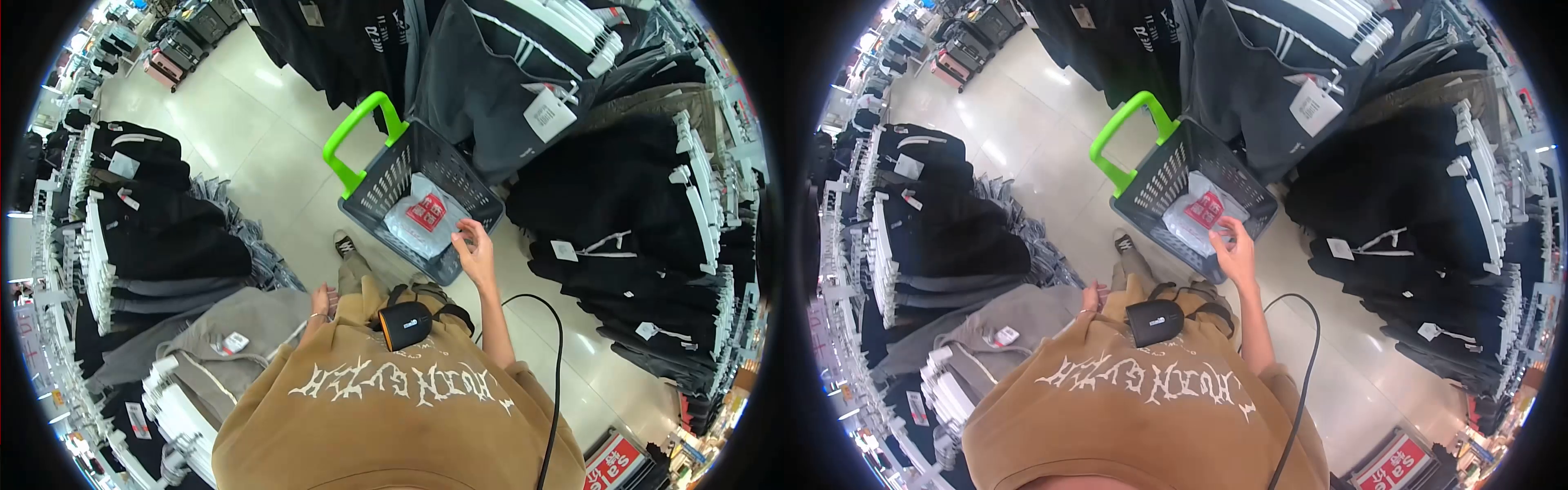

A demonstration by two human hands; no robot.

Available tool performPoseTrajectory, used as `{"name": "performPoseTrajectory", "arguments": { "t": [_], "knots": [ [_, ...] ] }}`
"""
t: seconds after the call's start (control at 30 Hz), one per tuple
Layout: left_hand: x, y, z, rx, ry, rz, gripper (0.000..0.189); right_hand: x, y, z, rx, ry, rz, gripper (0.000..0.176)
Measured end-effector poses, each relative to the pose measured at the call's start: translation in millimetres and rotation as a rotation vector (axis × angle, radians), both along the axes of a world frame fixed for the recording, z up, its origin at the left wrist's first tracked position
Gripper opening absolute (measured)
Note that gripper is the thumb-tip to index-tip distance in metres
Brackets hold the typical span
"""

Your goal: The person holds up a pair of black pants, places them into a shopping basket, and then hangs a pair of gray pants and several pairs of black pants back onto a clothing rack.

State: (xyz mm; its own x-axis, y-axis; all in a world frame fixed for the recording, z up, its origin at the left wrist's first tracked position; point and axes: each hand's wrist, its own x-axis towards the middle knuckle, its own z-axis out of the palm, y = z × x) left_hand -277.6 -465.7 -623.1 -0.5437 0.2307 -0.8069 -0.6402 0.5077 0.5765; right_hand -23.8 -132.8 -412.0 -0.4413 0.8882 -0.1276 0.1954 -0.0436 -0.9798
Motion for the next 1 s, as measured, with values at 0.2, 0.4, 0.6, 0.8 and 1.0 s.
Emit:
{"name": "performPoseTrajectory", "arguments": {
  "t": [0.2,0.4,0.6,0.8,1.0],
  "knots": [
    [-69.5,14.9,-50.7,-0.038,-0.039,-0.028,0.049,-107.5,28.7,-5.2,-0.072,0.134,0.068,0.048],
    [-165.6,63.0,-38.5,-0.147,0.200,-0.219,0.049,-262.1,68.2,-13.6,-0.205,0.042,-0.039,0.077],
    [-239.8,107.4,-4.7,-0.153,0.229,-0.242,0.046,-372.8,103.9,-41.9,-0.445,-0.027,-0.220,0.045],
    [-260.8,100.5,-2.0,-0.144,0.266,-0.258,0.046,-390.5,122.0,-57.1,-0.620,0.201,-0.507,0.025],
    [-245.0,90.8,16.5,-0.162,0.135,-0.124,0.046,-401.6,123.7,-62.5,-0.531,0.194,-0.483,0.014]
  ]
}}
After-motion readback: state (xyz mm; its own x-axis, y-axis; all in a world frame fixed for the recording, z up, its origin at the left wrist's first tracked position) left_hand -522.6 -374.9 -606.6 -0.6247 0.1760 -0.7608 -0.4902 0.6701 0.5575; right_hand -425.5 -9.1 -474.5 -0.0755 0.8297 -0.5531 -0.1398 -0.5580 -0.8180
